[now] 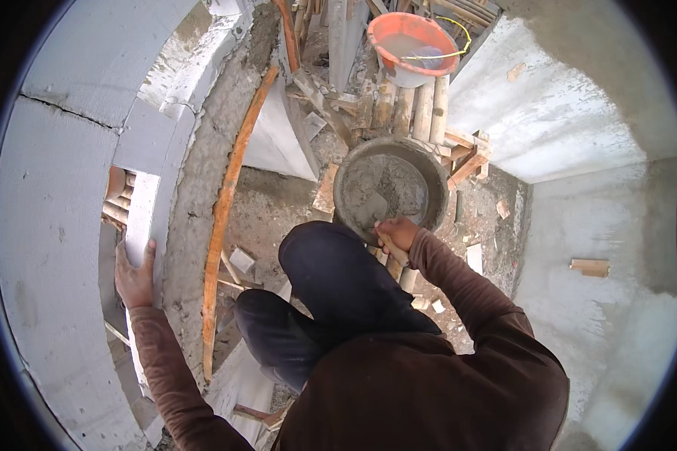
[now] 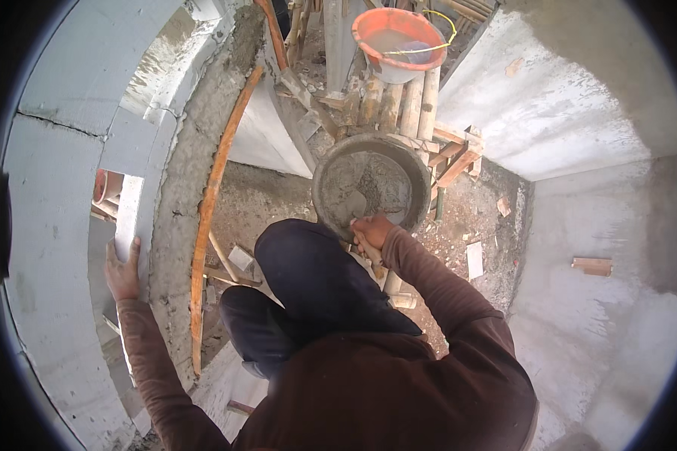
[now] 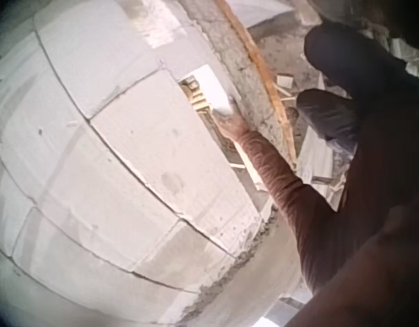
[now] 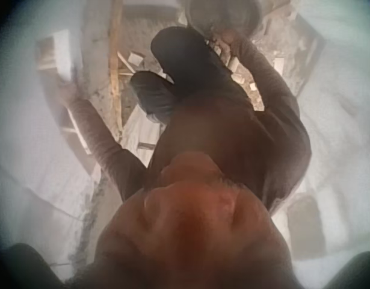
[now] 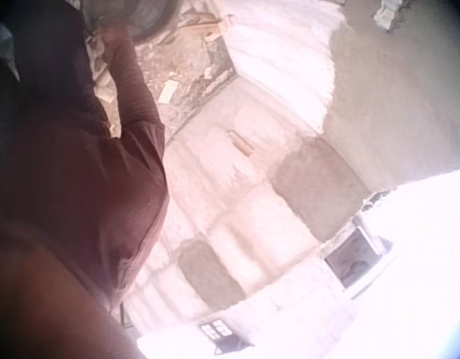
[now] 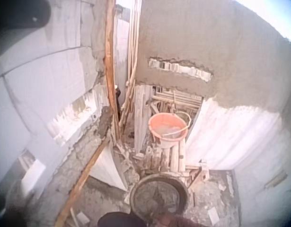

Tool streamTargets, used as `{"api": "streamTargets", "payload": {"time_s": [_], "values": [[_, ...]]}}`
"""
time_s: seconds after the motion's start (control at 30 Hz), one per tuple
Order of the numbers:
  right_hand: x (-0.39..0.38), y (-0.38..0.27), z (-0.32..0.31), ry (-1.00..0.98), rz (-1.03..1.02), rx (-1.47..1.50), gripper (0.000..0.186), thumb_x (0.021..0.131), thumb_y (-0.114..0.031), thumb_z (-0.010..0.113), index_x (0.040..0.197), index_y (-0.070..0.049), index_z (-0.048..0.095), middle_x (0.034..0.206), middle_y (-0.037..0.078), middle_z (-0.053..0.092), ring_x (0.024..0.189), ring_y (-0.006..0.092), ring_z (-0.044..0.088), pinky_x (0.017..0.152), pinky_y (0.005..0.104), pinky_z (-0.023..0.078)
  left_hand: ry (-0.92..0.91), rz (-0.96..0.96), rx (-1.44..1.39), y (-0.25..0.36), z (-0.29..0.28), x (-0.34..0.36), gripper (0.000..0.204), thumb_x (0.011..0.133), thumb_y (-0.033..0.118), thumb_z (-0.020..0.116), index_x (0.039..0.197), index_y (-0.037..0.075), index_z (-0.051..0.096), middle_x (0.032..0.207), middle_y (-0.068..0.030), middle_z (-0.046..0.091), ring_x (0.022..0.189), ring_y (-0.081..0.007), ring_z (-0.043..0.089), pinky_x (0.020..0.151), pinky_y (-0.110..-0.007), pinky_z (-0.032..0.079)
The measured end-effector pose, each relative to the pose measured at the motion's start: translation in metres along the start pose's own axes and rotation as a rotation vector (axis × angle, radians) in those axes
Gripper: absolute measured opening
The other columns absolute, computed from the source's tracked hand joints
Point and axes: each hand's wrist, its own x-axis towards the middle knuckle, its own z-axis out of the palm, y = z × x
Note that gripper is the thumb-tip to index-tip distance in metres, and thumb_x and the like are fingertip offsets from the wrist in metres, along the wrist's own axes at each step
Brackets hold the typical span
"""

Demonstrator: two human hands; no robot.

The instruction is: The person receives a bucket of cement from an assistant, mixes it while adding water using a trowel, and applies the cement onto the wall structure with the trowel.

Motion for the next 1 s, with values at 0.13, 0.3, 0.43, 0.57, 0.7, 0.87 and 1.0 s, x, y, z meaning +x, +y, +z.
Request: {"api": "streamTargets", "payload": {"time_s": [0.13,0.3,0.43,0.57,0.7,0.87,1.0], "values": [[-0.034,0.04,0.005,-0.253,-0.172,0.473,0.039,0.103,-0.037,0.046,0.117,-0.003,0.058,0.073,0.003,0.053,0.051,0.012,0.049,0.048,0.0287,0.045,-0.004,-0.036,-0.004,-0.003,-0.006,-0.004,0.083,0.082,0.062,0.067,0.129,-0.005,0.053,0.123,-0.0278,0.061,0.116,-0.0425,0.057,0.098,-0.046,0.044],[-0.042,0.038,0.009,-0.443,-0.187,0.675,0.045,0.104,-0.04,0.039,0.126,-0.004,0.052,0.074,0.003,0.052,0.05,0.0118,0.048,0.046,0.0282,0.043,-0.007,-0.05,0.015,-0.003,-0.008,-0.006,0.085,0.082,0.062,0.067,0.131,-0.006,0.052,0.126,-0.0274,0.059,0.119,-0.0425,0.055,0.1,-0.046,0.043],[-0.077,-0.018,0.015,-0.45,-0.487,0.729,0.053,0.102,-0.041,0.038,0.135,-0.001,0.044,0.077,0.005,0.051,0.051,0.0124,0.048,0.044,0.028,0.044,0.036,-0.035,0.044,-0.004,-0.005,-0.007,0.084,0.082,0.06,0.068,0.131,-0.005,0.052,0.128,-0.0263,0.058,0.12,-0.0419,0.054,0.101,-0.047,0.042],[-0.105,-0.106,0.025,-0.157,-0.974,0.689,0.049,0.102,-0.034,0.043,0.139,-0.001,0.041,0.083,0.006,0.052,0.055,0.0123,0.052,0.046,0.0273,0.048,0.044,-0.001,0.023,0.002,-0.005,-0.011,0.074,0.082,0.055,0.071,0.124,-0.004,0.056,0.116,-0.0254,0.063,0.111,-0.0419,0.058,0.094,-0.047,0.045],[-0.076,-0.192,0.041,0.167,-1.346,0.742,0.048,0.102,-0.027,0.048,0.141,-0.001,0.039,0.088,0.007,0.056,0.059,0.0118,0.055,0.05,0.0259,0.049,0.091,0.036,0.011,0.002,-0.004,-0.012,0.064,0.083,0.049,0.073,0.117,-0.003,0.059,0.106,-0.0247,0.067,0.101,-0.0409,0.063,0.088,-0.045,0.048],[0.029,-0.281,0.073,1.017,-1.442,0.691,0.049,0.1,-0.024,0.051,0.141,0.0,0.037,0.101,0.017,0.061,0.076,0.0259,0.064,0.066,0.0351,0.051,-0.017,-0.072,-0.005,0.007,-0.011,-0.004,0.078,0.078,0.055,0.074,0.128,-0.001,0.054,0.121,-0.0237,0.062,0.116,-0.0411,0.056,0.098,-0.047,0.044],[0.082,-0.314,0.164,0.705,-1.006,0.189,0.051,0.095,-0.027,0.057,0.137,-0.001,0.043,0.114,0.029,0.062,0.109,0.0457,0.059,0.09,0.0476,0.047,-0.03,-0.047,0.007,0.004,-0.005,-0.001,0.083,0.078,0.057,0.073,0.13,-0.004,0.053,0.123,-0.0253,0.061,0.118,-0.0411,0.056,0.099,-0.047,0.044]]}}
